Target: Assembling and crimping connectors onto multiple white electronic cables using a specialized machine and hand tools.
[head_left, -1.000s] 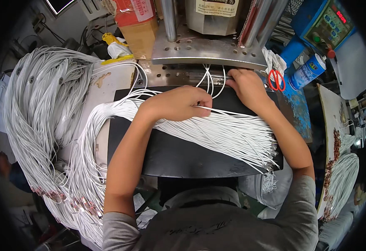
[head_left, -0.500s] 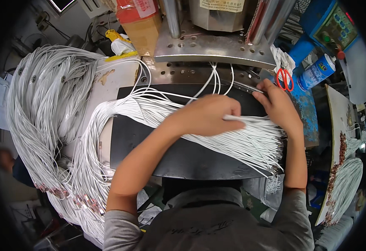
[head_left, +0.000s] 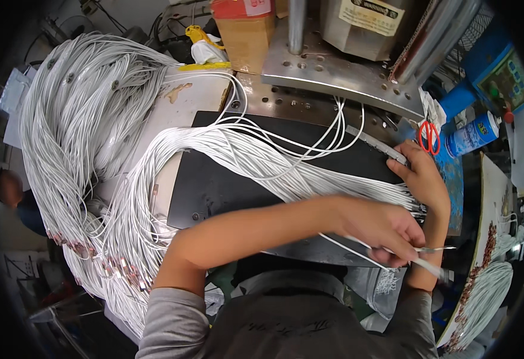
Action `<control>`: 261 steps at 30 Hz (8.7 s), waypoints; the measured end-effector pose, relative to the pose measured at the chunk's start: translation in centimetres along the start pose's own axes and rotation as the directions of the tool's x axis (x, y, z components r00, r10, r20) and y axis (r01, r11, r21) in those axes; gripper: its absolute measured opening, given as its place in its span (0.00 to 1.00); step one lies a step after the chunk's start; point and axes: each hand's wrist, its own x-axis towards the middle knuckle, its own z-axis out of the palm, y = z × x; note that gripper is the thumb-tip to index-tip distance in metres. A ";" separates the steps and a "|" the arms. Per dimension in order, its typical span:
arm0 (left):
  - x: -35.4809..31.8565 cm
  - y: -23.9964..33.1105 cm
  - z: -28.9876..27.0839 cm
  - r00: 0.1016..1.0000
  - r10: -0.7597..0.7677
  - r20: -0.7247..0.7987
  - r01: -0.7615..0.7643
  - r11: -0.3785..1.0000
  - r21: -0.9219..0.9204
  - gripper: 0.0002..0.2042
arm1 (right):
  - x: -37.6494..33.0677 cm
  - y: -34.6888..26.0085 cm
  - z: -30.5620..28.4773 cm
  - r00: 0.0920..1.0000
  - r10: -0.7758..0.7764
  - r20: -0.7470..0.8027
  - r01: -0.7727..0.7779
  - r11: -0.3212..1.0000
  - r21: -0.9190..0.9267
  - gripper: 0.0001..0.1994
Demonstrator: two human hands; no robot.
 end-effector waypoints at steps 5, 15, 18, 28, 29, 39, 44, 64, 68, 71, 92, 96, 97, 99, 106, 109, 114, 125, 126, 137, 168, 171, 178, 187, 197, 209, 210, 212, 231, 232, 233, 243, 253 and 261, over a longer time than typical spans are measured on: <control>-1.6 -3.0 -2.1 0.841 -0.008 -0.541 0.055 0.996 0.070 0.06 | -1.0 0.2 -1.0 0.979 0.005 0.203 -0.066 0.953 0.296 0.10; -4.2 -0.4 -4.2 0.696 -0.033 -0.717 -0.014 0.998 -0.059 0.07 | -1.5 -0.4 2.8 0.980 -0.106 -0.171 0.200 0.562 0.803 0.13; -3.2 -1.1 -4.3 0.678 -0.023 -0.734 -0.056 0.995 -0.083 0.07 | -1.5 -1.2 2.8 0.981 -0.106 -0.163 0.192 0.648 0.737 0.14; -3.4 0.0 -3.3 0.592 -0.048 -0.805 0.170 0.983 0.066 0.11 | -0.5 -0.8 3.3 0.919 -0.316 -0.238 0.326 0.945 0.002 0.15; -3.5 0.0 -3.2 0.572 -0.048 -0.819 0.168 0.984 0.060 0.12 | -0.5 -0.9 3.7 0.946 -0.219 -0.238 0.271 0.939 0.213 0.16; -3.1 -1.0 -3.4 0.513 0.034 -0.858 -0.047 0.999 0.012 0.11 | -0.6 -0.7 4.5 0.997 -0.001 -0.081 0.060 0.684 0.727 0.21; -2.9 -1.1 -3.0 0.422 0.150 -0.894 0.039 0.982 0.183 0.10 | -0.4 -1.2 4.9 0.990 -0.030 -0.140 0.124 0.666 0.735 0.21; -3.0 -1.8 -3.8 0.457 0.187 -0.870 -0.159 0.979 0.127 0.10 | -0.5 -0.5 4.3 0.988 -0.013 -0.153 0.109 0.758 0.643 0.20; -3.1 -1.7 -3.8 0.441 0.198 -0.875 -0.202 0.972 0.118 0.09 | -0.6 -0.1 4.3 0.991 0.088 -0.106 0.021 0.665 0.747 0.19; -3.2 -1.7 -3.7 0.411 0.200 -0.890 -0.199 0.972 0.126 0.08 | -0.8 -1.2 4.4 0.978 0.041 -0.203 0.133 0.623 0.771 0.21; -4.0 -1.3 -4.3 0.419 0.209 -0.884 -0.159 0.975 0.155 0.08 | -0.9 -0.2 3.4 0.969 0.168 -0.183 0.047 0.598 0.800 0.18; -3.9 -1.2 -4.2 0.369 0.189 -0.910 -0.191 0.974 0.124 0.09 | -0.9 0.0 3.7 0.965 0.161 -0.208 0.070 0.602 0.795 0.18; -3.9 -1.1 -4.1 0.358 0.189 -0.914 -0.195 0.973 0.124 0.09 | -0.9 0.0 3.6 0.964 0.164 -0.207 0.069 0.599 0.798 0.18; -4.0 -1.2 -4.3 0.375 0.187 -0.908 -0.199 0.973 0.119 0.09 | -0.9 -0.2 3.7 0.963 0.171 -0.206 0.067 0.591 0.804 0.18; -4.1 -1.4 -4.5 0.459 0.174 -0.872 -0.174 0.979 0.104 0.09 | -0.9 -0.4 3.5 0.966 0.146 -0.212 0.069 0.649 0.758 0.17; -3.7 -1.4 -4.2 0.427 0.159 -0.890 -0.242 0.969 0.058 0.11 | -1.0 -0.5 3.3 0.965 0.136 -0.225 0.074 0.682 0.728 0.17; -3.8 -1.6 -4.8 0.376 0.233 -0.897 -0.255 0.957 0.142 0.12 | -0.8 0.2 3.2 0.949 0.177 -0.260 0.081 0.660 0.746 0.17; -3.7 -1.4 -4.8 0.395 0.215 -0.893 -0.210 0.968 0.140 0.13 | -0.7 0.3 3.3 0.950 0.197 -0.242 0.073 0.614 0.786 0.16; -3.7 -1.4 -4.8 0.395 0.214 -0.893 -0.209 0.968 0.140 0.13 | -0.7 0.2 3.3 0.952 0.190 -0.240 0.075 0.617 0.784 0.16; -3.2 -1.6 -4.7 0.371 0.172 -0.912 -0.194 0.975 0.105 0.13 | -0.9 0.1 2.9 0.952 0.179 -0.249 0.068 0.669 0.740 0.16; -4.3 -0.3 -15.0 0.196 0.818 -0.541 0.853 0.129 0.505 0.09 | 23.7 15.3 6.1 0.778 -0.578 -0.246 0.403 0.760 -0.510 0.20; -3.5 0.5 -15.3 0.175 0.776 -0.606 0.852 0.190 0.489 0.08 | 24.2 18.5 6.2 0.718 -0.655 -0.235 0.396 0.662 -0.637 0.19; -2.9 0.6 -15.3 0.109 0.798 -0.593 0.806 0.279 0.522 0.11 | 25.9 20.1 5.7 0.794 -0.534 -0.289 0.270 0.737 -0.619 0.16; -5.2 2.7 -9.2 0.195 0.762 -0.618 0.529 0.449 0.721 0.08 | 25.9 21.1 5.1 0.775 -0.558 -0.297 0.308 0.743 -0.595 0.15; -12.5 0.5 -3.0 0.630 0.355 -0.691 -0.766 0.434 -0.475 0.15 | 13.7 4.7 5.1 0.830 -0.368 -0.420 0.307 0.929 -0.206 0.12; -11.6 -0.3 -2.7 0.506 0.551 -0.664 -0.859 0.390 -0.331 0.15 | 5.4 -2.9 3.5 0.751 -0.522 -0.405 0.385 0.844 -0.373 0.10; -11.9 -0.3 -2.4 0.473 0.570 -0.672 -0.874 0.400 -0.276 0.15 | 4.9 -4.6 3.2 0.742 -0.530 -0.411 0.397 0.841 -0.367 0.10; -11.9 -0.5 -2.2 0.449 0.573 -0.685 -0.882 0.405 -0.240 0.15 | 3.2 -8.0 2.9 0.926 -0.354 -0.129 0.376 0.851 0.367 0.14; -11.0 -0.8 -1.6 0.356 0.639 -0.682 -0.913 0.394 -0.107 0.15 | 3.4 -13.3 7.8 0.964 -0.129 -0.232 0.232 -0.017 0.973 0.06; -10.9 -0.9 -1.7 0.355 0.637 -0.684 -0.916 0.383 -0.120 0.15 | 3.4 -13.3 7.8 0.965 -0.132 -0.226 0.225 -0.024 0.974 0.06; -10.9 -0.9 -1.7 0.354 0.637 -0.685 -0.920 0.370 -0.132 0.15 | 3.4 -13.2 7.8 0.966 -0.126 -0.227 0.226 -0.028 0.974 0.06; -10.7 -1.0 -1.9 0.347 0.648 -0.678 -0.926 0.351 -0.139 0.16 | 3.6 -13.0 7.6 0.957 -0.167 -0.237 0.241 0.005 0.971 0.07; -10.7 -1.0 -1.9 0.352 0.658 -0.666 -0.922 0.365 -0.128 0.15 | 3.7 -12.9 7.9 0.956 -0.162 -0.245 0.249 0.004 0.968 0.07; -10.8 -0.9 -1.9 0.347 0.667 -0.659 -0.932 0.327 -0.159 0.15 | 3.5 -13.3 7.5 0.952 -0.174 -0.253 0.255 -0.009 0.967 0.07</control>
